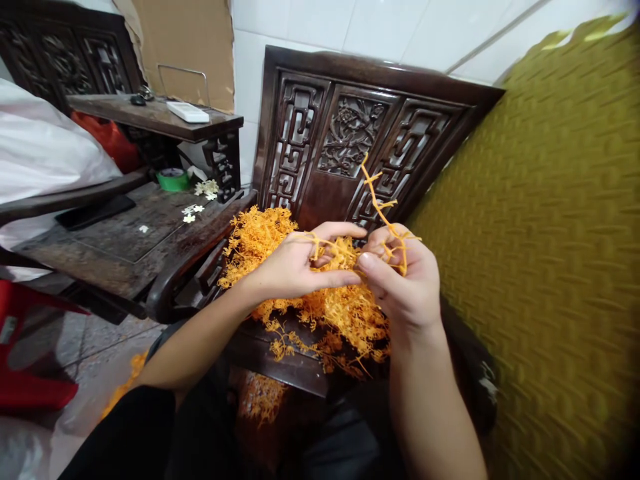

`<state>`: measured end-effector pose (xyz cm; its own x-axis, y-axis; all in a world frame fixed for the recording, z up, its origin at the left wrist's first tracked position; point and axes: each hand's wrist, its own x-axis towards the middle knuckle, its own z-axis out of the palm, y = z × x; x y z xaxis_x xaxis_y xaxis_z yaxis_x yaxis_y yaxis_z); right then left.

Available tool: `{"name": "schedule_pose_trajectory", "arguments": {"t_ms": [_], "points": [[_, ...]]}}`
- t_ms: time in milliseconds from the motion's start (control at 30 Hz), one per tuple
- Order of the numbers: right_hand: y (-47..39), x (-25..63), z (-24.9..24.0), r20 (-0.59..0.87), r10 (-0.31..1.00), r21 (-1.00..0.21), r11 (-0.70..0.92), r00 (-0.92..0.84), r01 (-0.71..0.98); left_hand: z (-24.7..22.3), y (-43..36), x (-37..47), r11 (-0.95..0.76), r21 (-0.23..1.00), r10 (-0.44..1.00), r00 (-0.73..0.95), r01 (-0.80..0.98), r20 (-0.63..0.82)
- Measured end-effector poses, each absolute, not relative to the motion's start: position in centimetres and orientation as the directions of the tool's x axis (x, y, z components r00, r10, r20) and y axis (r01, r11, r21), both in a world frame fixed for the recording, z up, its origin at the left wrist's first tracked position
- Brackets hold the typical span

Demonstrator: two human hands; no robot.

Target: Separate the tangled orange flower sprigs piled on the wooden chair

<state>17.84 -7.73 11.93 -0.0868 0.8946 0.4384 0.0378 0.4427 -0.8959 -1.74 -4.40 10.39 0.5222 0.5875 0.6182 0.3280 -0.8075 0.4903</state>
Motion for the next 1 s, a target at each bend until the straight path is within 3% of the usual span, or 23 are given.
{"name": "schedule_pose_trajectory", "arguments": {"t_ms": [100, 300, 400, 600, 1000], "points": [[-7.56, 17.92, 11.87, 0.464, 0.883, -0.881, 0.468, -0.067, 0.074, 10.26, -4.04, -1.71, -0.769, 0.578, 0.626, 0.503, 0.273, 0.596], [-7.69, 18.05, 12.2, 0.508, 0.854, -0.814, 0.518, -0.109, 0.265, 10.96, -4.15, -2.3, -0.761, 0.433, 0.648, 0.598, 0.483, 0.472], [-7.45, 17.96, 12.22, 0.481, 0.869, -0.82, 0.494, -0.119, 0.289, 11.26, -4.51, -2.38, -0.705, 0.458, 0.706, 0.596, 0.541, 0.383], [-6.87, 17.75, 11.9, 0.457, 0.888, -0.869, 0.458, -0.048, 0.187, 10.57, -4.19, -1.9, -0.699, 0.627, 0.682, 0.587, 0.344, 0.437], [-6.87, 17.33, 11.63, 0.497, 0.86, -0.818, 0.508, -0.113, 0.269, 10.46, -3.9, -1.91, -0.602, 0.796, 0.683, 0.558, 0.064, 0.472]]}}
